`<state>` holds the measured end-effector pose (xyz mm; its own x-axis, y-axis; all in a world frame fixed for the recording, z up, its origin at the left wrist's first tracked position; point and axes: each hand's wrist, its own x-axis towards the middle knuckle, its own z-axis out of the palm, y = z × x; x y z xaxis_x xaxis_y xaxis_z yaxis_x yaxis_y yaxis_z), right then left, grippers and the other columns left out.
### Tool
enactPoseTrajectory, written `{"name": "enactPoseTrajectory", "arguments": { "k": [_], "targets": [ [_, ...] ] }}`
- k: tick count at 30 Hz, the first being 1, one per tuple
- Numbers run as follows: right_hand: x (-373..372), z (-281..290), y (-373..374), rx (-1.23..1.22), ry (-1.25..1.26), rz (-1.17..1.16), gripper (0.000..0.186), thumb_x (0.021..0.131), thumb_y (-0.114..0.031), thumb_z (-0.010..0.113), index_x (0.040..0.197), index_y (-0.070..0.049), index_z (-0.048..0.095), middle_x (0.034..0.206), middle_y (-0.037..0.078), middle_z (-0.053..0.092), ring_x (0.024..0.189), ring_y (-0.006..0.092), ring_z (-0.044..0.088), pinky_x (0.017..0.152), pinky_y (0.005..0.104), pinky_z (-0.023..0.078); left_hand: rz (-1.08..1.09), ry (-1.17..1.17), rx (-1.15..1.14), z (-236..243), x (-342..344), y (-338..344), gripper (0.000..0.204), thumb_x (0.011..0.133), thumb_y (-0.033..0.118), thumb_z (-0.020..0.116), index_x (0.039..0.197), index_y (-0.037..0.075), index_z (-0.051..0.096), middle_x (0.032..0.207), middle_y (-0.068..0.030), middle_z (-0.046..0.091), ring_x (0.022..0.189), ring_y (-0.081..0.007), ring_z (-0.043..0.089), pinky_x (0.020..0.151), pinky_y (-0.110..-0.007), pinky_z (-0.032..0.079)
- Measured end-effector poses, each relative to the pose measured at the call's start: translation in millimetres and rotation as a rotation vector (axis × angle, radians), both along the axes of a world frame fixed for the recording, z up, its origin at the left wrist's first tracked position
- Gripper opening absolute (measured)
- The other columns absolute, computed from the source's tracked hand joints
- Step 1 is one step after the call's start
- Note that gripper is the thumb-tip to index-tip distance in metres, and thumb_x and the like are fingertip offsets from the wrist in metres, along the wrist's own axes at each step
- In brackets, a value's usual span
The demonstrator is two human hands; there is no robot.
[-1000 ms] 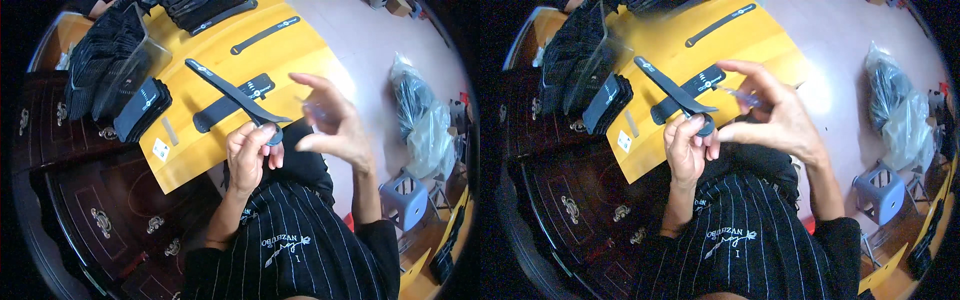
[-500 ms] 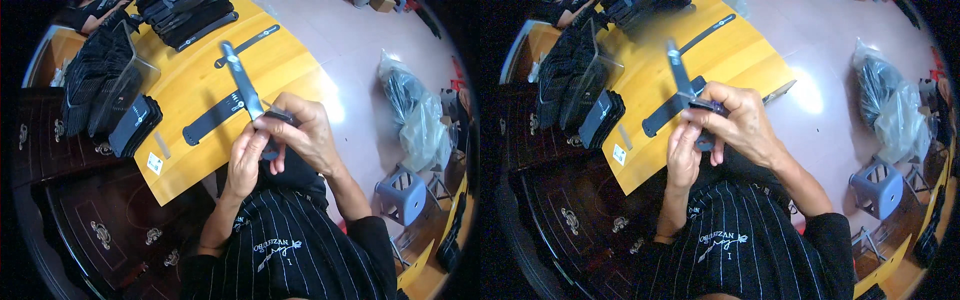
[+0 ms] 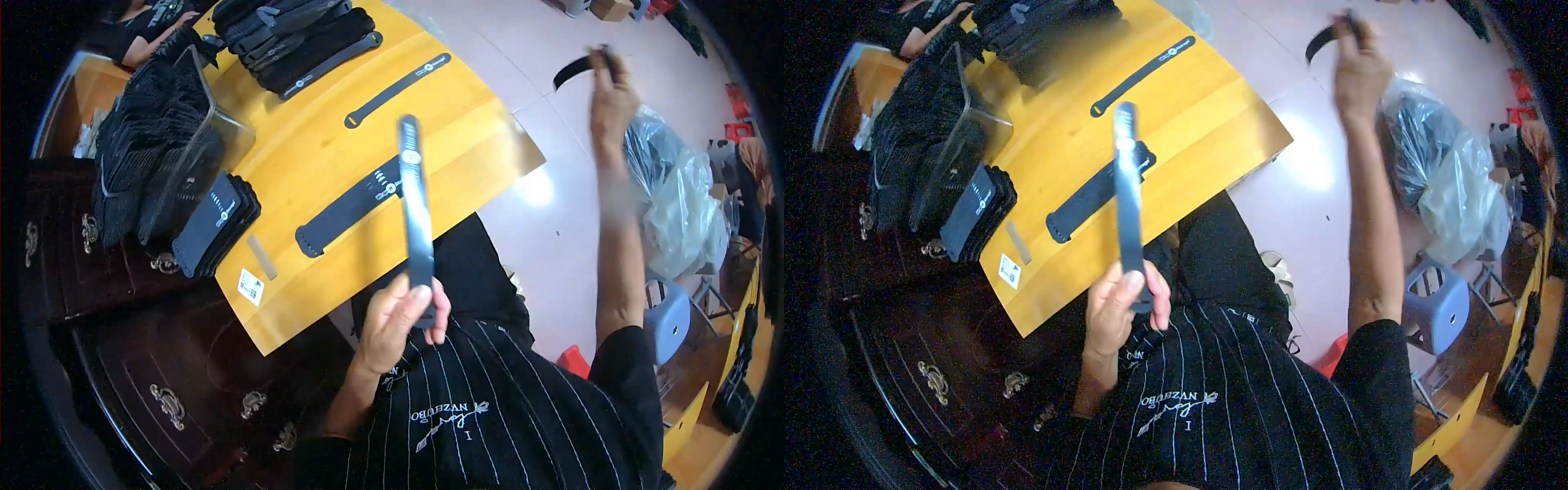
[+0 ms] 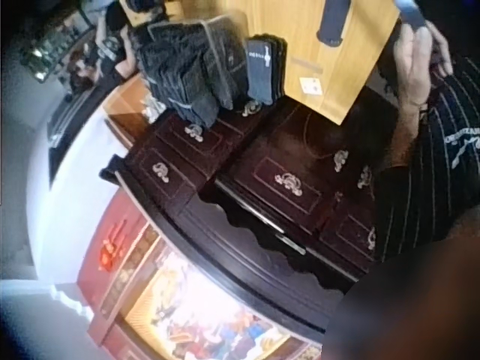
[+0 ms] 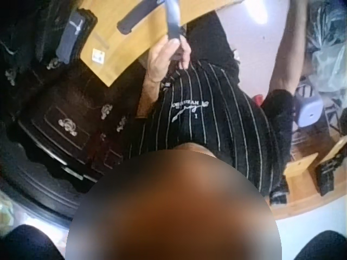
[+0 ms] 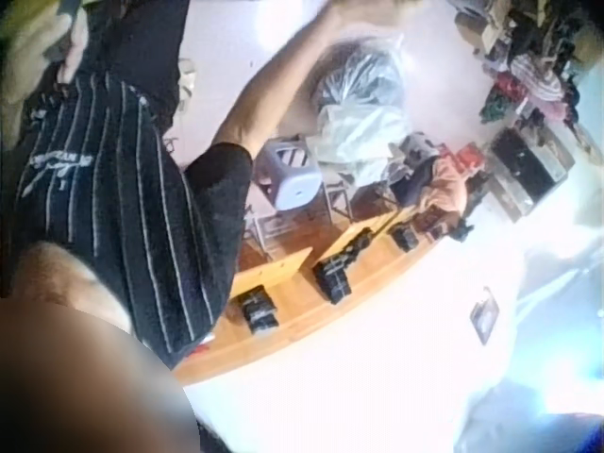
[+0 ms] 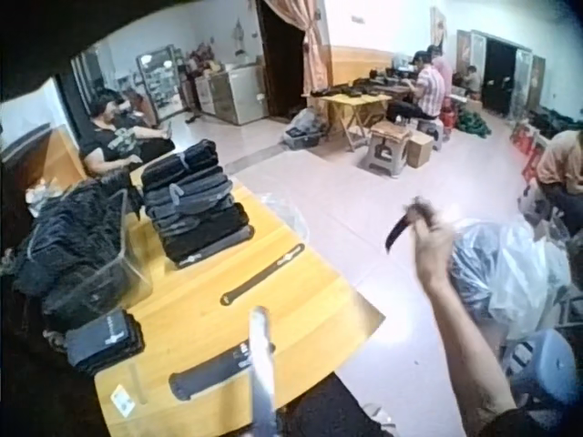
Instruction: Tooling and organizing leather or synthetic straps for assembly in a workshop environment.
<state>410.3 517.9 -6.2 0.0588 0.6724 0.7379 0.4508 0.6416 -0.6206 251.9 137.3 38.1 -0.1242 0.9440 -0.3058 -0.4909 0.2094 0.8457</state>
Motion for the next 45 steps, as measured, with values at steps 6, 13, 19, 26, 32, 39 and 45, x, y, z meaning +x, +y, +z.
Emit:
{"name": "enactPoseTrajectory", "arguments": {
  "k": [6, 13, 19, 26, 32, 39, 45],
  "targets": [
    [-83, -24, -105, -0.185, -0.604, 0.194, 0.014, 0.080, -0.014, 0.064, 0.091, -0.013, 0.055, 0.081, 0.008, 0.065, 0.071, 0.0279, 0.064, 0.059, 0.0372, 0.049, 0.208, 0.080, 0.058, -1, -14, 10, 0.027, 0.095, 0.023, 0.042, 0.097, -0.003, 0.051, 0.073, -0.0158, 0.057, 0.058, -0.0228, 0.058, 0.051, -0.030, 0.048],
    [-123, -33, -143, -0.294, -0.721, 0.423, 0.017, 0.080, -0.019, 0.064, 0.090, -0.006, 0.058, 0.085, 0.011, 0.066, 0.074, 0.0297, 0.066, 0.063, 0.0383, 0.051, 0.445, 0.030, 0.009, -10, -30, 5, 0.025, 0.093, 0.018, 0.041, 0.107, -0.003, 0.047, 0.074, -0.0122, 0.052, 0.055, -0.0202, 0.053, 0.048, -0.028, 0.044],
    [-143, -27, -149, -0.355, -0.673, 0.542, 0.021, 0.081, -0.022, 0.067, 0.090, -0.004, 0.060, 0.085, 0.013, 0.067, 0.074, 0.0282, 0.067, 0.065, 0.0363, 0.052, 0.521, -0.021, 0.031, -19, -45, 3, 0.039, 0.099, 0.034, 0.036, 0.111, -0.001, 0.048, 0.066, -0.0029, 0.039, 0.050, -0.0111, 0.037, 0.046, -0.022, 0.031],
    [-145, -23, -148, -0.540, -0.611, 0.665, 0.034, 0.077, -0.020, 0.074, 0.104, -0.002, 0.062, 0.090, 0.013, 0.069, 0.079, 0.0232, 0.068, 0.069, 0.0318, 0.054, 0.573, -0.082, 0.030, -18, -44, 5, 0.050, 0.101, 0.043, 0.026, 0.112, 0.000, 0.049, 0.068, -0.0024, 0.040, 0.054, -0.0116, 0.039, 0.048, -0.022, 0.032],
    [-130, -12, -152, -0.491, -0.434, 0.655, 0.039, 0.080, -0.033, 0.070, 0.105, -0.003, 0.064, 0.086, 0.015, 0.068, 0.077, 0.0260, 0.066, 0.068, 0.0357, 0.052, 0.608, 0.053, 0.188, -31, -44, 4, 0.038, 0.102, 0.031, 0.035, 0.114, -0.001, 0.050, 0.085, -0.0071, 0.053, 0.084, -0.0165, 0.049, 0.075, -0.030, 0.040],
    [-88, 36, -237, -0.859, -0.146, 0.895, 0.032, 0.086, -0.030, 0.067, 0.098, 0.000, 0.066, 0.071, 0.005, 0.062, 0.064, 0.0091, 0.054, 0.058, 0.0243, 0.043, 0.720, 0.005, 0.104, -25, -38, 15, 0.035, 0.101, 0.025, 0.041, 0.120, -0.002, 0.053, 0.109, -0.0076, 0.057, 0.096, -0.0091, 0.050, 0.083, -0.025, 0.041],
    [-73, 38, -256, -1.394, 0.160, 1.111, 0.026, 0.088, -0.029, 0.065, 0.087, -0.003, 0.064, 0.063, -0.005, 0.053, 0.053, 0.0007, 0.040, 0.046, 0.0176, 0.030, 0.677, -0.042, 0.235, -17, -18, 23, 0.034, 0.100, 0.025, 0.042, 0.119, -0.002, 0.052, 0.109, -0.0096, 0.059, 0.092, -0.0110, 0.055, 0.080, -0.027, 0.048]
  ]
}}
